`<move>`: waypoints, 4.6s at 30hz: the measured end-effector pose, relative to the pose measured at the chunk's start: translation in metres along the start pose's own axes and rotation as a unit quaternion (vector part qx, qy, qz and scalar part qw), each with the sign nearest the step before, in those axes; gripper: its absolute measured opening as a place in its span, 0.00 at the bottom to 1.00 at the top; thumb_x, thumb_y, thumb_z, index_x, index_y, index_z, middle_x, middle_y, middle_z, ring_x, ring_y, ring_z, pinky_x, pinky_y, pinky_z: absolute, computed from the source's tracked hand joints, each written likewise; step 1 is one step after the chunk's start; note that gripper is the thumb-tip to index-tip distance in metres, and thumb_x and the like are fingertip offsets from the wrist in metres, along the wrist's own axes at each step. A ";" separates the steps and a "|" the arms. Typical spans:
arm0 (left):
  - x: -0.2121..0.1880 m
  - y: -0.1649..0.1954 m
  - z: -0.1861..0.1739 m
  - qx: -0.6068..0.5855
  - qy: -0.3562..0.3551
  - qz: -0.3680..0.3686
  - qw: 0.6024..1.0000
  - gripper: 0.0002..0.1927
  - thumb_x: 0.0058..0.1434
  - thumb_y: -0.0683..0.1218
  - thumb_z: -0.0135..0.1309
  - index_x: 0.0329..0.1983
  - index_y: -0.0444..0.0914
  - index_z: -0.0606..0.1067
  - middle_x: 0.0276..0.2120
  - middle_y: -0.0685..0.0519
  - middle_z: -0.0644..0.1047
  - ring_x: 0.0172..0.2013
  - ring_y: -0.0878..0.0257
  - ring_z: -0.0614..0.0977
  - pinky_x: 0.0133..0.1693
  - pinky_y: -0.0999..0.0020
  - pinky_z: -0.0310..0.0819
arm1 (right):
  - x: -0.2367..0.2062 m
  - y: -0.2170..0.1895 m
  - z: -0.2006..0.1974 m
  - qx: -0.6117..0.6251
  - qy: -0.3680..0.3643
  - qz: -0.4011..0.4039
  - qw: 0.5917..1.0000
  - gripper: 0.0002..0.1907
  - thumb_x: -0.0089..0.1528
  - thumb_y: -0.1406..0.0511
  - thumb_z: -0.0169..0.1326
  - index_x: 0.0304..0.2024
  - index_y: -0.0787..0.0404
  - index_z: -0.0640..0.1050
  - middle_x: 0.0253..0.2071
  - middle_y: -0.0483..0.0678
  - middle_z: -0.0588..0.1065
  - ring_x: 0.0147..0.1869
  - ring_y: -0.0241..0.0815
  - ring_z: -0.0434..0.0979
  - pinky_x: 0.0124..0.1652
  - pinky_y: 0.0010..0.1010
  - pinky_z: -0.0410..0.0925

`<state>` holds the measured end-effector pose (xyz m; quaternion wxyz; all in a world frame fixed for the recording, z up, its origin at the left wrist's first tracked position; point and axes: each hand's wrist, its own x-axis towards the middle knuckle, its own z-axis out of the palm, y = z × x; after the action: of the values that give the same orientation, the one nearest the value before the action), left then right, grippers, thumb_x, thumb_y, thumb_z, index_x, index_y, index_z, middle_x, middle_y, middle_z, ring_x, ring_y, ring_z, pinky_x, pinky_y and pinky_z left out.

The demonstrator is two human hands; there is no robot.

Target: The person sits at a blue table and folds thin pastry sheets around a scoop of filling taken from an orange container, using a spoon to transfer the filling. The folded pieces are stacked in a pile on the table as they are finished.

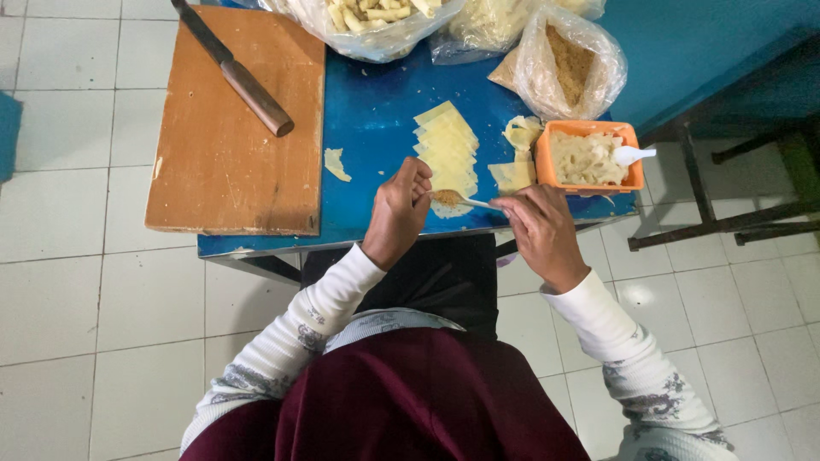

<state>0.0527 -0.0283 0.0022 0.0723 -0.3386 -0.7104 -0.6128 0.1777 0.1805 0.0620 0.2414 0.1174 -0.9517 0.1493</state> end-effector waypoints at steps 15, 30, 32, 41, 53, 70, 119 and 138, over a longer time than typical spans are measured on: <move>0.001 0.003 -0.003 0.008 -0.004 0.004 1.000 0.16 0.57 0.29 0.59 0.45 0.33 0.68 0.32 0.47 0.76 0.32 0.60 0.82 0.33 0.70 0.77 | -0.001 0.000 0.006 0.002 0.020 0.023 1.000 0.09 0.64 0.73 0.58 0.46 0.58 0.81 0.39 0.47 0.73 0.47 0.50 0.72 0.49 0.41 0.65; 0.001 0.004 -0.003 -0.023 -0.009 -0.019 1.000 0.16 0.58 0.29 0.57 0.44 0.33 0.67 0.32 0.47 0.75 0.31 0.60 0.81 0.34 0.69 0.77 | -0.003 0.003 0.009 0.046 0.045 0.050 0.997 0.07 0.64 0.73 0.57 0.44 0.60 0.80 0.40 0.48 0.76 0.48 0.50 0.75 0.50 0.39 0.66; 0.001 0.004 -0.002 -0.024 -0.011 -0.023 0.999 0.16 0.58 0.29 0.58 0.45 0.33 0.68 0.31 0.48 0.75 0.31 0.60 0.81 0.34 0.69 0.76 | -0.005 0.004 0.008 0.048 0.043 0.066 0.996 0.06 0.65 0.73 0.57 0.43 0.60 0.80 0.40 0.48 0.76 0.47 0.50 0.75 0.50 0.40 0.66; 0.000 0.001 -0.001 -0.024 -0.022 -0.011 0.999 0.15 0.59 0.29 0.57 0.45 0.33 0.68 0.31 0.48 0.75 0.31 0.60 0.81 0.35 0.69 0.77 | -0.012 -0.001 0.005 0.117 0.027 0.194 0.974 0.06 0.65 0.74 0.56 0.44 0.62 0.80 0.38 0.49 0.75 0.37 0.44 0.75 0.39 0.33 0.68; -0.001 0.003 -0.011 -0.002 -0.072 0.019 0.997 0.25 0.50 0.30 0.66 0.48 0.34 0.67 0.37 0.46 0.75 0.36 0.56 0.83 0.38 0.68 0.78 | -0.012 -0.011 0.009 -0.002 0.073 0.079 0.994 0.09 0.63 0.75 0.58 0.44 0.59 0.82 0.38 0.47 0.75 0.46 0.48 0.72 0.46 0.39 0.63; -0.004 0.008 -0.008 0.040 -0.089 0.006 0.995 0.25 0.51 0.31 0.64 0.49 0.35 0.67 0.43 0.43 0.74 0.41 0.51 0.82 0.41 0.64 0.81 | -0.004 0.075 -0.041 0.258 0.129 0.294 0.911 0.07 0.73 0.70 0.53 0.51 0.66 0.80 0.44 0.41 0.77 0.46 0.27 0.73 0.48 0.21 0.68; -0.005 0.013 -0.011 0.104 -0.121 0.054 0.986 0.27 0.49 0.37 0.68 0.51 0.31 0.69 0.47 0.40 0.71 0.50 0.41 0.74 0.50 0.53 0.70 | 0.013 -0.041 0.049 0.159 0.061 0.147 0.974 0.13 0.63 0.76 0.56 0.49 0.63 0.80 0.47 0.52 0.80 0.46 0.48 0.83 0.44 0.32 0.74; -0.001 0.002 -0.004 0.207 -0.097 0.161 0.960 0.08 0.61 0.40 0.61 0.37 0.35 0.73 0.38 0.50 0.74 0.45 0.50 0.76 0.50 0.58 0.72 | 0.029 -0.025 0.067 0.105 0.063 0.133 0.983 0.05 0.62 0.73 0.59 0.41 0.62 0.81 0.38 0.51 0.77 0.42 0.53 0.77 0.41 0.40 0.69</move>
<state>0.0533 -0.0327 0.0042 0.1691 -0.4845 -0.7610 -0.3968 0.1318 0.1303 0.0260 0.2651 0.0044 -0.9208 0.2861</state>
